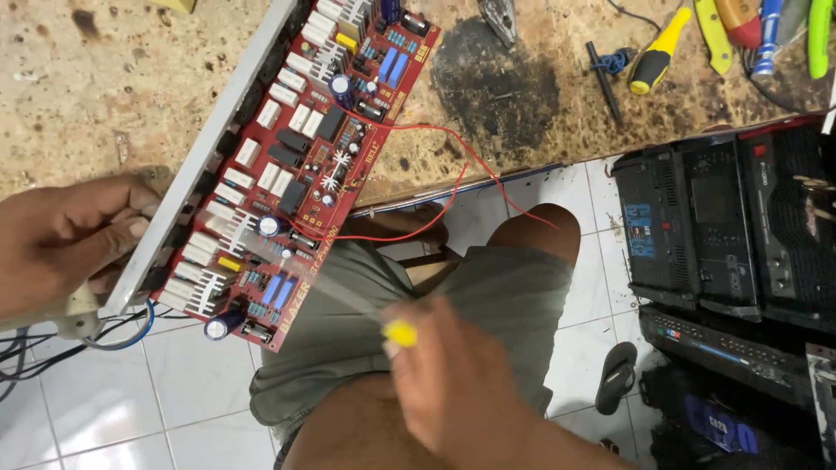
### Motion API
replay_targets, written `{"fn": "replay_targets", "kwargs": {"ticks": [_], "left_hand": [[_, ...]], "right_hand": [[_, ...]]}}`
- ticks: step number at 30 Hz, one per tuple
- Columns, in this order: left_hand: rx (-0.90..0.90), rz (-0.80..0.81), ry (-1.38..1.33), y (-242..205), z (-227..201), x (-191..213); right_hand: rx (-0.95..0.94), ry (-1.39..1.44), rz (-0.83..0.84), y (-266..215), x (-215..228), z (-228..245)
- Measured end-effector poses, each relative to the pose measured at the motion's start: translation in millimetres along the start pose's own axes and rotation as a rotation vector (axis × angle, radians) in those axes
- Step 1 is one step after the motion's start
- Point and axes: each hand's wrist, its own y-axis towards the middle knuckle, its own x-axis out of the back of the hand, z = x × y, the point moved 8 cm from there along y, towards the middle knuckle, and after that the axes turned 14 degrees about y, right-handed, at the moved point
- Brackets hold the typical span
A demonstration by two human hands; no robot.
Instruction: The person is sitting with a red circuit board resting on their lap, using a yellow screwdriver to tighten screws on the board's metal casing. They hold the board steady with one hand while manipulating the screwdriver with the other, occasionally adjusting their grip on the board.
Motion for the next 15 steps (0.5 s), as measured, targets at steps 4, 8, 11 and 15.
{"fn": "replay_targets", "kwargs": {"ticks": [4, 8, 11, 15], "left_hand": [[-0.357, -0.108, 0.141, 10.3, 5.7, -2.1], [-0.343, -0.094, 0.042, -2.1, -11.1, 2.1], [-0.058, -0.021, 0.068, -0.2, 2.9, -1.4], [-0.268, -0.148, 0.175, 7.5, 13.7, 2.4]], "right_hand": [[-0.275, -0.091, -0.267, 35.8, 65.1, -61.8], [0.048, -0.224, -0.442, 94.3, 124.6, -78.7], [0.257, -0.422, -0.406, 124.8, 132.4, -98.3], [0.228, -0.51, -0.327, 146.4, 130.8, -116.7]]}}
